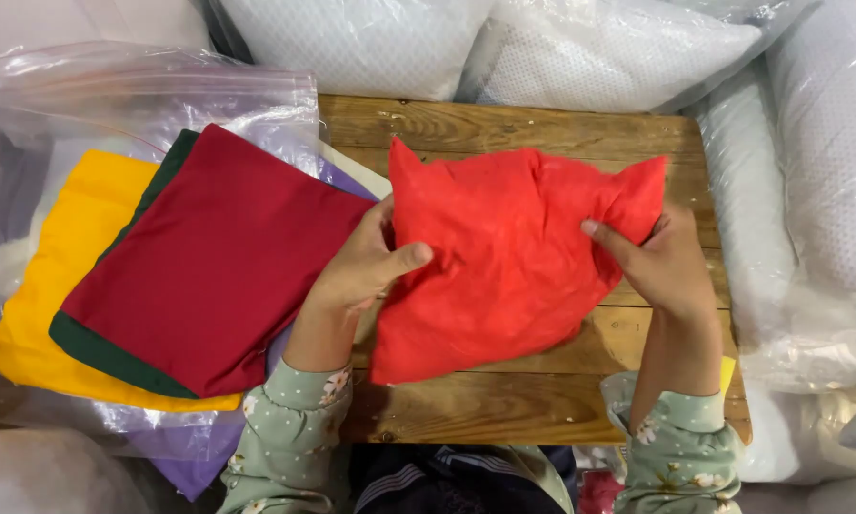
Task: Stuffing a red fabric pouch with white fiberfill and smoothing it out on a wooden table.
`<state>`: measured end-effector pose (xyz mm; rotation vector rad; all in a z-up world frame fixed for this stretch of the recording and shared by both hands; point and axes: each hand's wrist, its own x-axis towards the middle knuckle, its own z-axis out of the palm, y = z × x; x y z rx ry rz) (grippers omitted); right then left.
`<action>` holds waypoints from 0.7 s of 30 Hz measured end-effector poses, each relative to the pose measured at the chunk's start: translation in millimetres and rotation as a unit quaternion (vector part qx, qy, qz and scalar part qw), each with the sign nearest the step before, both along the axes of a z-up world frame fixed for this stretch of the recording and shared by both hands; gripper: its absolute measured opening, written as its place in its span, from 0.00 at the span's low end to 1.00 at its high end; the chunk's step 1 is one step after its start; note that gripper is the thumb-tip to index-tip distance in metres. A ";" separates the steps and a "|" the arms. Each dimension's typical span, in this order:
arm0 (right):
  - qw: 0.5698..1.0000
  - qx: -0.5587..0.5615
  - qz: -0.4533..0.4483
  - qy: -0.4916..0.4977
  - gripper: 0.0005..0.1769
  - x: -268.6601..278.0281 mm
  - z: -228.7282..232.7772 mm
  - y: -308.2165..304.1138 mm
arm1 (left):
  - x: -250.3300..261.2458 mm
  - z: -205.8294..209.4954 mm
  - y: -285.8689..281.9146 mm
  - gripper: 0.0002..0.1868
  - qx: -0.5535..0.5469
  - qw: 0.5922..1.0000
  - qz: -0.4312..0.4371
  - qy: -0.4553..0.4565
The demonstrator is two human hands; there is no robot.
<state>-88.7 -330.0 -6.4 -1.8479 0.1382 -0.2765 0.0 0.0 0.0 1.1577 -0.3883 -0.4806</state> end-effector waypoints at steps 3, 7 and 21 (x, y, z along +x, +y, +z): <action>0.969 0.169 0.180 -0.021 0.10 -21.7 -1.0 -10.6 | -12.0 11.4 -3.9 0.11 0.081 0.995 0.058 0.019; 0.986 0.165 0.031 -0.005 0.05 -5.6 12.2 17.3 | -10.7 12.0 -9.3 0.19 0.109 0.976 0.185 -0.042; 0.986 0.094 -0.032 0.137 0.54 20.6 33.7 116.2 | -10.0 -92.2 -33.7 0.29 0.099 0.977 0.183 0.054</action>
